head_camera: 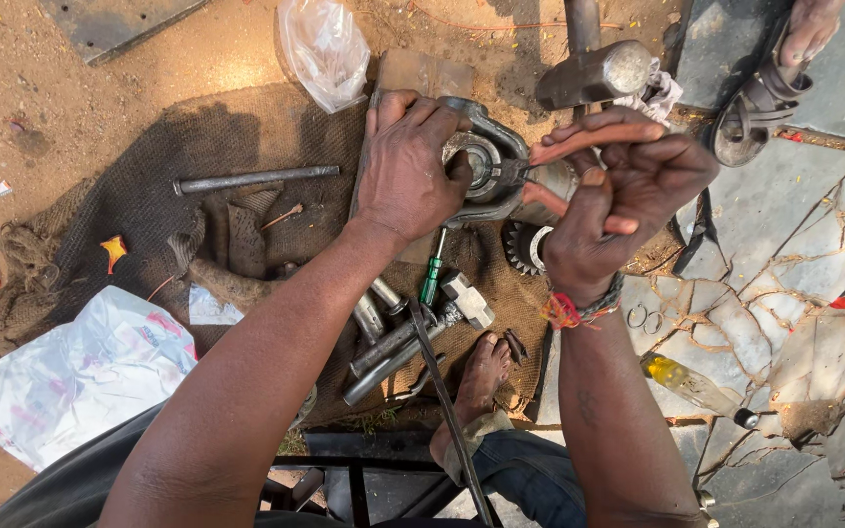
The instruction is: The person sits on the ground and uses pliers and a hammer to adjust a metal mechanical component. They repeatedly grip the part with pliers while another person strikes it with a hammer, then switch to using a screwdriver to manipulate internal components.
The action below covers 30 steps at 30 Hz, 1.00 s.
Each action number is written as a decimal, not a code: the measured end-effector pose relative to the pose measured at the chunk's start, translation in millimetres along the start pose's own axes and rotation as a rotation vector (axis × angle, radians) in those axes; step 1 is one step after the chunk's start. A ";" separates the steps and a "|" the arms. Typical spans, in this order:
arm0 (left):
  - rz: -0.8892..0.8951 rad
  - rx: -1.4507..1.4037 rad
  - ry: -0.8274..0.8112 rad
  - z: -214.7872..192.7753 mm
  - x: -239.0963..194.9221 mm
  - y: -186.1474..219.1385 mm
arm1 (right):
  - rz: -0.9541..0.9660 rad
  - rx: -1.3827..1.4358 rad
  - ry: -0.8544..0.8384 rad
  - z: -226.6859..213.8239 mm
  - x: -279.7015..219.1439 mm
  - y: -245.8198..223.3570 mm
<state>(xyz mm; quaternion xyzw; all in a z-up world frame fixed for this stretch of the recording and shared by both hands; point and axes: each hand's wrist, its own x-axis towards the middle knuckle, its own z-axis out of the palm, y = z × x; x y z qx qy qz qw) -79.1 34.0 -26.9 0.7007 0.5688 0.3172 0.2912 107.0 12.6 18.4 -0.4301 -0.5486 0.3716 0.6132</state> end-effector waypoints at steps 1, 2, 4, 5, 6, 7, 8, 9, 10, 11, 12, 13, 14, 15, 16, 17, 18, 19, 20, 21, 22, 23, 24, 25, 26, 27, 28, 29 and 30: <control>-0.005 -0.009 -0.003 -0.1 0.1 -0.1 | 0.012 -0.007 0.013 -0.2 0.4 0.1; -0.011 -0.018 -0.006 -0.3 -0.1 0.1 | 0.024 -0.014 0.027 -0.3 1.0 -0.1; -0.014 -0.024 -0.008 -1.1 -0.8 1.4 | -0.008 -0.071 0.004 0.1 2.5 -1.3; -0.013 -0.026 -0.006 -1.3 0.3 1.5 | -0.027 -0.094 -0.006 0.8 4.0 -1.7; -0.002 -0.018 0.003 -1.1 1.9 1.4 | -0.047 -0.107 -0.014 2.1 2.8 -3.4; 0.004 -0.011 0.009 -0.5 1.3 1.4 | -0.048 -0.097 -0.017 3.3 2.4 -4.2; 0.010 -0.004 0.015 0.4 0.7 1.1 | -0.049 -0.087 -0.021 4.5 1.8 -5.0; -0.003 -0.011 0.005 1.5 0.4 0.3 | -0.036 -0.055 -0.018 5.7 1.3 -5.7; -0.016 -0.017 -0.005 2.8 0.8 -0.9 | -0.037 -0.054 -0.022 6.8 1.6 -6.1; -0.029 -0.025 -0.016 4.1 0.0 -1.6 | -0.037 -0.053 -0.025 7.8 1.7 -7.1; -0.027 -0.031 -0.015 5.1 -1.7 -1.8 | -0.051 -0.083 -0.036 8.4 3.5 -8.0; -0.021 -0.037 -0.011 5.9 -1.4 -2.3 | -0.053 -0.094 -0.042 10.4 4.4 -9.8; -0.015 -0.042 -0.006 6.4 -0.8 -2.6 | -0.056 -0.105 -0.047 12.9 5.7 -12.0; 0.003 -0.023 0.001 6.7 -0.2 -2.9 | -0.042 -0.097 -0.049 16.8 3.2 -16.6; 0.022 -0.003 0.008 6.9 -0.2 -3.1 | -0.008 -0.056 -0.047 19.0 3.3 -21.2; 0.035 0.018 0.014 7.1 -1.0 -3.7 | 0.032 -0.014 -0.047 21.4 2.3 -25.6; 0.032 0.012 0.009 7.9 0.6 -5.2 | 0.093 0.061 -0.044 20.2 3.1 -30.7; 0.022 0.004 -0.002 9.4 0.3 -6.1 | 0.163 0.135 -0.042 19.8 1.9 -33.7; 0.012 -0.004 -0.012 10.5 -1.2 -6.6 | 0.172 0.141 -0.034 19.9 1.2 -33.1; -0.002 -0.014 -0.021 11.5 -2.8 -6.1 | 0.177 0.146 -0.023 17.9 2.0 -31.4; -0.015 -0.025 -0.030 11.8 -4.2 -4.9 | 0.181 0.164 -0.015 16.1 2.4 -28.3; -0.021 -0.032 -0.031 10.8 -1.6 -4.9 | 0.174 0.186 -0.008 14.8 5.6 -22.9; -0.012 -0.029 -0.021 8.7 0.7 -4.9 | 0.167 0.221 -0.003 14.3 9.3 -16.3; -0.007 -0.028 -0.018 6.7 -0.7 -3.7 | 0.160 0.223 0.002 13.1 7.5 -13.5; -0.002 -0.028 -0.014 5.1 -2.1 -2.2 | 0.154 0.225 0.007 12.2 5.9 -10.8; -0.010 -0.027 -0.022 4.0 -1.5 -0.9 | 0.135 0.199 0.007 12.2 4.1 -8.9; -0.018 -0.027 -0.030 3.1 -1.0 0.2 | 0.123 0.178 0.013 12.7 2.6 -7.5; -0.028 -0.026 -0.039 2.4 -1.0 0.6 | 0.113 0.158 0.019 13.8 0.6 -6.6; -0.021 -0.018 -0.035 2.4 -0.6 1.1 | 0.110 0.143 0.030 15.6 -1.1 -5.9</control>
